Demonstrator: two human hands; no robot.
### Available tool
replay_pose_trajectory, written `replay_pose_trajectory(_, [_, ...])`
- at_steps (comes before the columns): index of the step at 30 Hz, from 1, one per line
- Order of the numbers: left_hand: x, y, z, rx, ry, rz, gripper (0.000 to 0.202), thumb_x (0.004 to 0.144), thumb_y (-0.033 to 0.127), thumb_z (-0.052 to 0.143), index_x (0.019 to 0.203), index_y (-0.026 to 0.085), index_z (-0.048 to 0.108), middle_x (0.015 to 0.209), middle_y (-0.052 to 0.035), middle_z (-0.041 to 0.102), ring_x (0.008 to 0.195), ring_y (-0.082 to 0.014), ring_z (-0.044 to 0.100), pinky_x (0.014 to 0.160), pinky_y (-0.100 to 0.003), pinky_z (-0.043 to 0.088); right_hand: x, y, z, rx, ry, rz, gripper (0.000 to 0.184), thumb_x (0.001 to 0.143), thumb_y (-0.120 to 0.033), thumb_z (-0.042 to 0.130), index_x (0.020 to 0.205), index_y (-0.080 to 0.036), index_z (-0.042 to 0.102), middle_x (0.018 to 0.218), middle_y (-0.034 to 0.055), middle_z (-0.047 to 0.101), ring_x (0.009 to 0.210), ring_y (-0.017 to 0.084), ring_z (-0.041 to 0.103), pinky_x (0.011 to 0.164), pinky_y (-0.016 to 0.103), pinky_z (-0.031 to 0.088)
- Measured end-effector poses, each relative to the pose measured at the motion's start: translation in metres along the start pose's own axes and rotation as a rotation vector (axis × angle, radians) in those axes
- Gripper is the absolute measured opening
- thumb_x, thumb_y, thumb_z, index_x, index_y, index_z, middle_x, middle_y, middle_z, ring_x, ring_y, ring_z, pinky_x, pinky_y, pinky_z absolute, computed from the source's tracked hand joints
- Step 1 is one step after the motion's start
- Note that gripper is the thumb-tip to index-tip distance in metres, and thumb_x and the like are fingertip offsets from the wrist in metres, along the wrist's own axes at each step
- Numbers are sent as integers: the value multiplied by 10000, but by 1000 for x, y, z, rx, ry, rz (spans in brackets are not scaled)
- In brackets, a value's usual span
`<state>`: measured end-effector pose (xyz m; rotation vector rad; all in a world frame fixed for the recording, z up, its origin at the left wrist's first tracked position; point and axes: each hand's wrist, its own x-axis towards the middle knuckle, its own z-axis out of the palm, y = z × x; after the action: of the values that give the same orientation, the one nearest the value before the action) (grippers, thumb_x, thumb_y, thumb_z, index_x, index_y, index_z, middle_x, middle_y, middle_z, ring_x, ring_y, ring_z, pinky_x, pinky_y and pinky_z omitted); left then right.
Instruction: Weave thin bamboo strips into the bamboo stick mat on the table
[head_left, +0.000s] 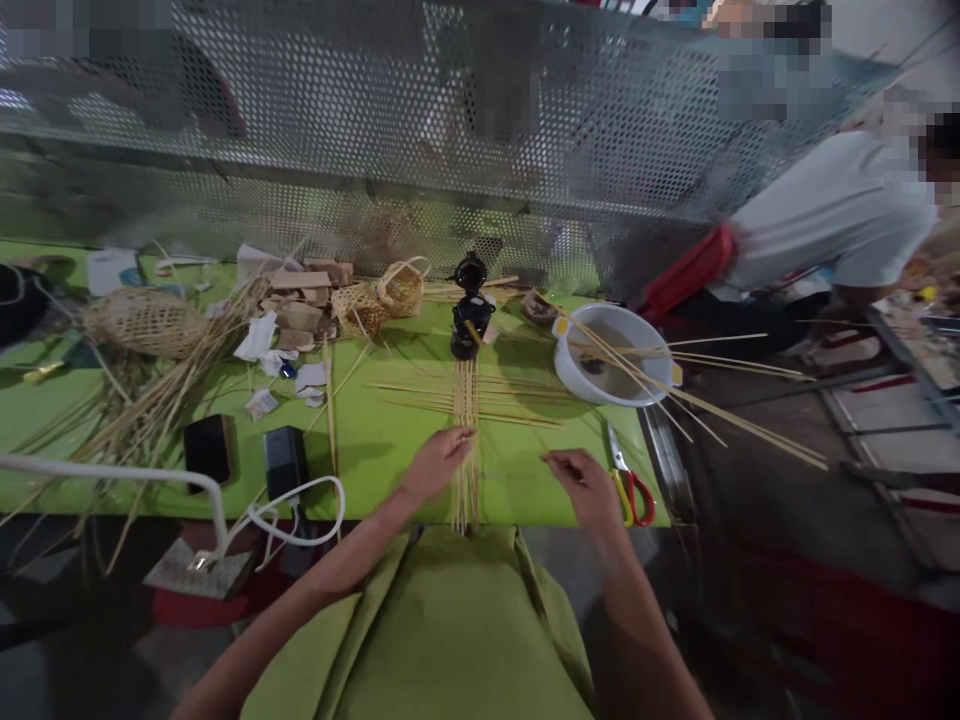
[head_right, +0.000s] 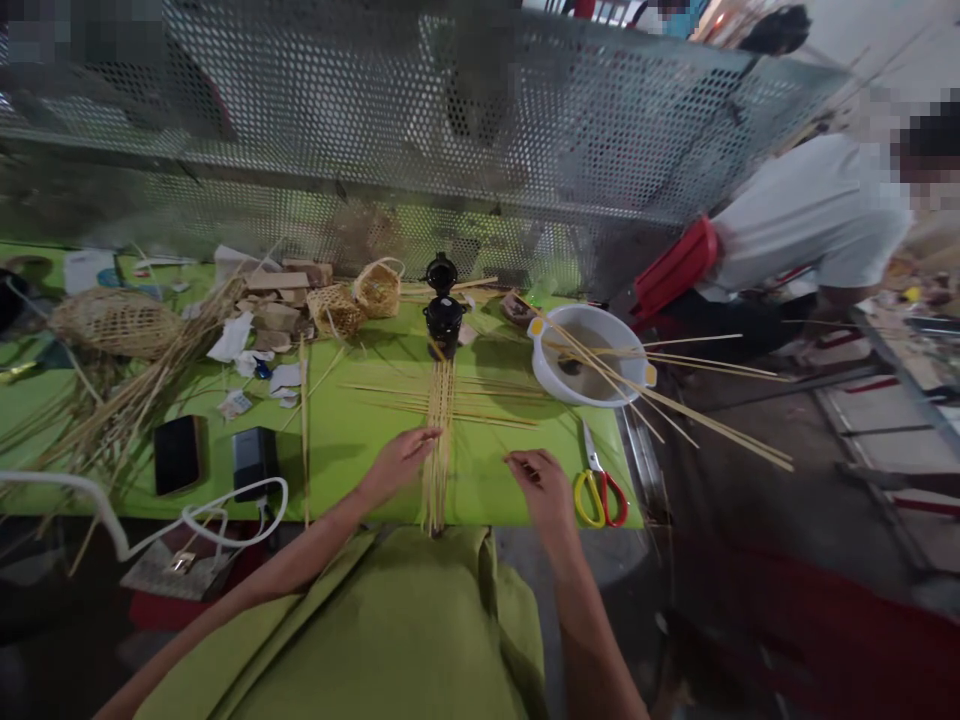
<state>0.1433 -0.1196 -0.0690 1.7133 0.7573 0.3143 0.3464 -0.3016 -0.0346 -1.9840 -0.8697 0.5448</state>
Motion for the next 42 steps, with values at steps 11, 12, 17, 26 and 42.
replay_pose_trajectory(11, [-14, -49, 35, 711, -274, 154, 320, 1001, 251, 475, 1235, 209, 689, 1342, -82, 675, 1334, -264, 525, 1148, -479, 367, -8, 23, -44, 539, 667, 76, 236, 774, -331, 786, 948, -191, 708, 904, 13, 712, 778, 140, 677, 757, 296, 540])
replay_pose_trajectory(12, [-15, -51, 36, 703, -265, 158, 329, 1005, 244, 463, 1250, 205, 679, 1351, -85, 668, 1321, -254, 534, 1151, -463, 371, -7, 30, -42, 590, 670, 91, 241, 756, -329, 797, 927, -191, 698, 893, 11, 707, 778, 139, 680, 752, 293, 545])
replay_pose_trajectory(17, [-17, -54, 40, 672, -245, 157, 355, 1004, 184, 412, 1259, 156, 657, 1316, -115, 670, 1266, -231, 568, 1150, -408, 393, -5, 75, -16, 774, 621, 263, 340, 652, -389, 836, 852, -200, 636, 837, 17, 715, 728, 139, 679, 769, 325, 565])
replay_pose_trajectory(26, [-21, -78, 39, 770, -349, 167, 335, 952, 118, 440, 1140, 155, 716, 1344, -109, 665, 1324, -230, 540, 1188, -413, 356, -6, 126, 28, 450, 221, 543, 442, 562, -557, 780, 756, -200, 606, 668, 63, 695, 658, 235, 675, 599, 352, 537])
replay_pose_trajectory(42, [-28, -81, 41, 848, -393, 102, 458, 936, 91, 492, 1351, 213, 641, 1489, -121, 542, 1426, -293, 432, 1144, -468, 411, 35, 73, 90, -791, -370, -199, 191, 938, -124, 498, 964, -193, 674, 1044, 134, 668, 1039, 285, 538, 897, 390, 385])
